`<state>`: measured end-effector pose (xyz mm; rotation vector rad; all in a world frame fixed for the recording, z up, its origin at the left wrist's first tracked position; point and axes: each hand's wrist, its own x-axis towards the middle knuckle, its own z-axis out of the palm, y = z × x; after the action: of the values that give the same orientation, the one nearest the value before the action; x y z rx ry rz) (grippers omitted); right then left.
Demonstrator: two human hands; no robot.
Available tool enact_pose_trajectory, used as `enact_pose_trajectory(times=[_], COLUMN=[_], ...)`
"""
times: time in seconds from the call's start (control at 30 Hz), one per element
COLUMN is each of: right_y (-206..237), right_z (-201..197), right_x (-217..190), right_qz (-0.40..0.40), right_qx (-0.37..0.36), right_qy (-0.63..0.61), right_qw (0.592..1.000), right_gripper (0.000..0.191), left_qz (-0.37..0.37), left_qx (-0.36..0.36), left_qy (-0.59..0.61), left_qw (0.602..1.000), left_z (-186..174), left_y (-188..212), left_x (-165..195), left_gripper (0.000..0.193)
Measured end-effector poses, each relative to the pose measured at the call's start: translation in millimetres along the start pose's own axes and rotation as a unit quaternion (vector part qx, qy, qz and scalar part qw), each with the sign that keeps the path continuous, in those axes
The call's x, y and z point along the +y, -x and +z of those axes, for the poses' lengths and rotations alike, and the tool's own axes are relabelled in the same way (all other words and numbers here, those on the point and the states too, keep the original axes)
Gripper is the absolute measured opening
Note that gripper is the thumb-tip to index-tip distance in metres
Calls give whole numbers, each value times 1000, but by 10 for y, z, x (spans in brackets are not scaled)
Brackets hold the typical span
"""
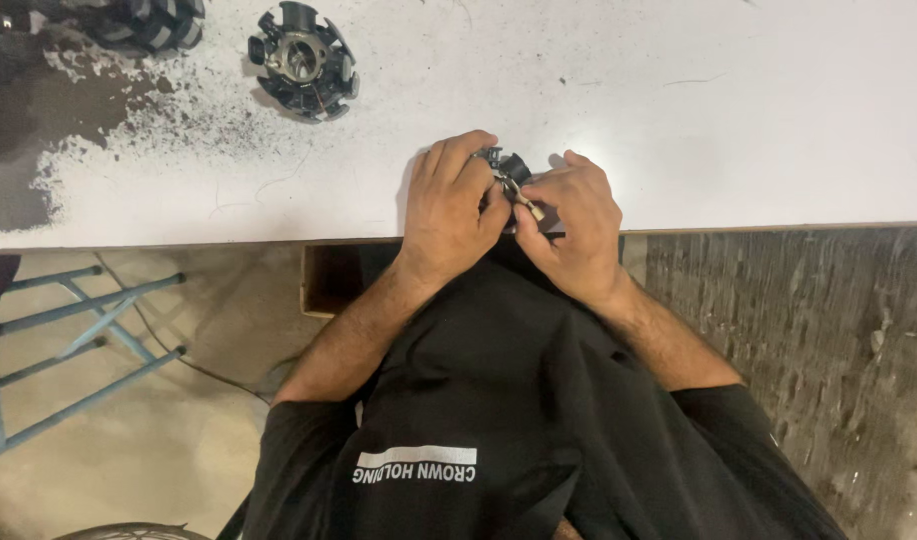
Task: The person sits at a white table assembling omni wheels. They pick up a wheel hub, press small black roller components into the hub's slots by hand, use a small tool to help seat the rollers, and set finished wheels aside with the completed pile.
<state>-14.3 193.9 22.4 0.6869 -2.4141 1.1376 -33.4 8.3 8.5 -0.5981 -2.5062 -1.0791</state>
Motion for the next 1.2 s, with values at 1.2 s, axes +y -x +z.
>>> enact_pose_trajectory(times=[1.2], right_y=[30], right_z=[25], right_x=[-36], right_qz=[-15], right_qx=[-9], right_qy=[44], right_qw=[999], right_gripper=[32], left_qz=[21], left_qx=[41], left_qy=[-6], left_qw=[999], left_z=[8], left_y=[48], left_x=[-12], left_gripper=[10])
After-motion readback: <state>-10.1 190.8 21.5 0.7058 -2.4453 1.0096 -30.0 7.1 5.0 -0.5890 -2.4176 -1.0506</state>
